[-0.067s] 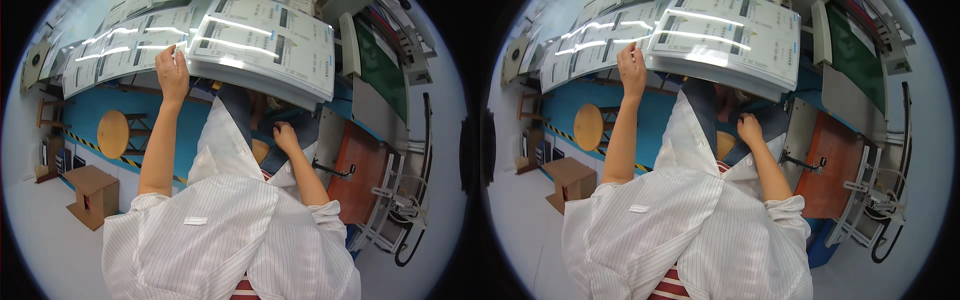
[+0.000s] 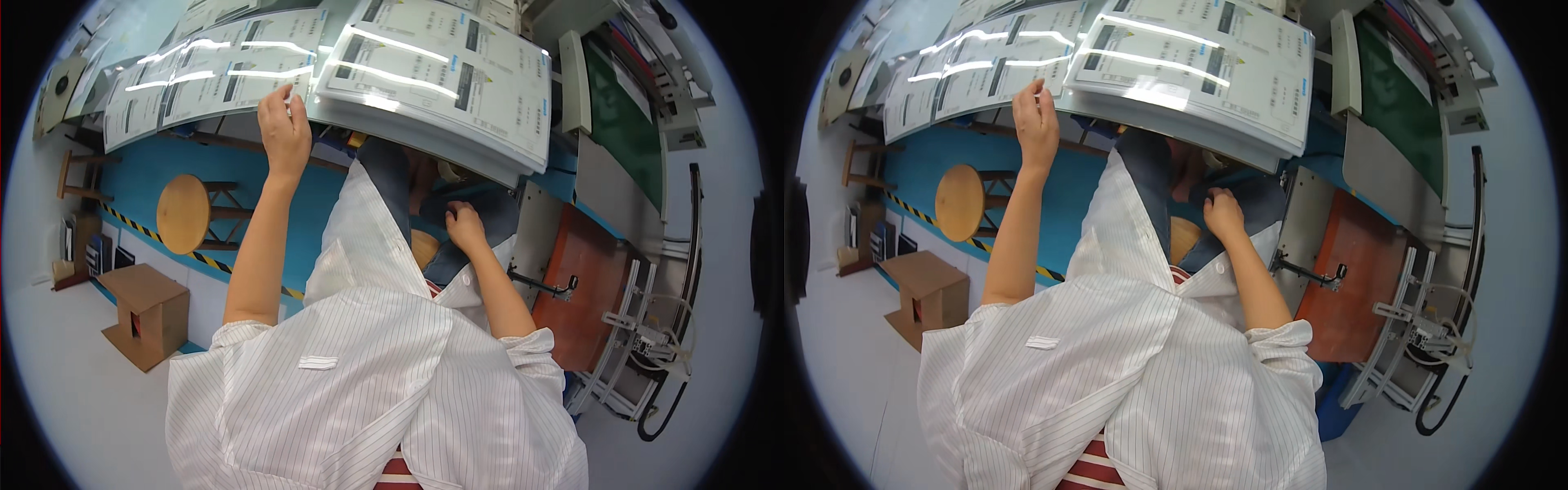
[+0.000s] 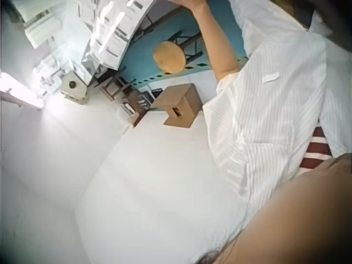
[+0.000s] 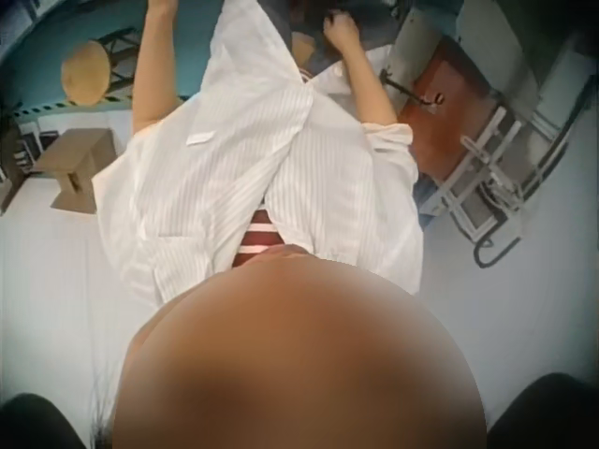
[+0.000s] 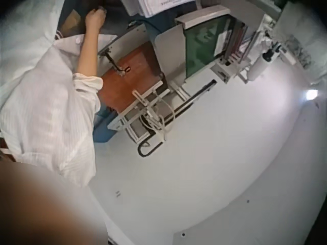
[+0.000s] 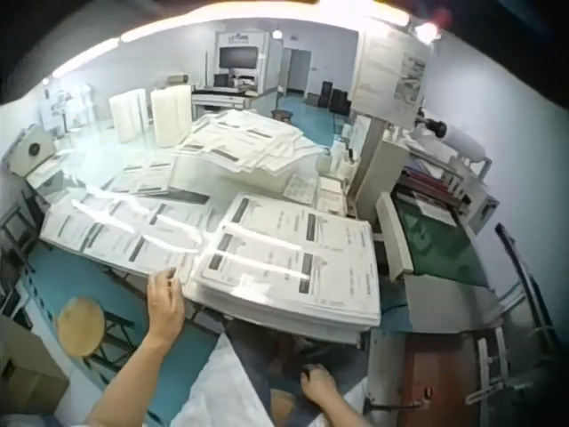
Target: Placing printed documents one by one onto a conveyor belt machine for processing.
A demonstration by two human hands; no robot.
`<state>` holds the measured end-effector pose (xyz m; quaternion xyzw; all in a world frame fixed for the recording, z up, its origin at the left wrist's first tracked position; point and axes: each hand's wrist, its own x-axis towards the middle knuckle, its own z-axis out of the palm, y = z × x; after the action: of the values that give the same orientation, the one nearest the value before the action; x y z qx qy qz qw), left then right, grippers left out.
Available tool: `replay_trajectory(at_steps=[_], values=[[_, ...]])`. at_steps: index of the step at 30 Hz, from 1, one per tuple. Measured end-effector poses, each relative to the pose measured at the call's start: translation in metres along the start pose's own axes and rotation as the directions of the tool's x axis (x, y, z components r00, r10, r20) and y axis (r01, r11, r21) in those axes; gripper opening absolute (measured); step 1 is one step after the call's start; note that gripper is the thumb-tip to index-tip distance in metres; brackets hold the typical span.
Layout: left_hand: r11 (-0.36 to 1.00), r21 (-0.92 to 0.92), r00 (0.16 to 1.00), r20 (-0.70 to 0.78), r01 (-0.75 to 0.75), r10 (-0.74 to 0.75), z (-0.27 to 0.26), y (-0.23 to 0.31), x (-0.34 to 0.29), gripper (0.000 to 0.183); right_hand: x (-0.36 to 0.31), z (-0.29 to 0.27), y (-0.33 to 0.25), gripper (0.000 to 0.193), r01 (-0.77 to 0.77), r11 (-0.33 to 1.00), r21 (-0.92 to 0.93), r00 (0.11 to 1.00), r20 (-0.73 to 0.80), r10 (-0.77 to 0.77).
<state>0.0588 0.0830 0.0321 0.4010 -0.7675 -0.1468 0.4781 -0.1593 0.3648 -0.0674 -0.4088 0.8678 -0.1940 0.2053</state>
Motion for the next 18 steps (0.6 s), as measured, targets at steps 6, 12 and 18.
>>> replay_trajectory(at_steps=[6,12,18], values=[[0.992,-0.069,0.984,0.150,0.103,-0.092,-0.005,-0.002,-0.065,0.024,0.015,0.003,-0.003,0.039,0.024,1.000,0.006,0.998,-0.059,-0.024],[0.986,-0.110,0.932,0.354,0.128,-0.082,0.027,0.021,-0.121,0.028,0.048,0.009,-0.014,0.051,0.032,0.999,-0.019,0.997,-0.068,-0.033],[0.998,-0.001,0.863,0.502,0.061,-0.052,0.031,0.018,-0.133,0.044,0.101,0.025,-0.028,0.055,-0.034,0.978,-0.207,0.981,0.179,0.072]])
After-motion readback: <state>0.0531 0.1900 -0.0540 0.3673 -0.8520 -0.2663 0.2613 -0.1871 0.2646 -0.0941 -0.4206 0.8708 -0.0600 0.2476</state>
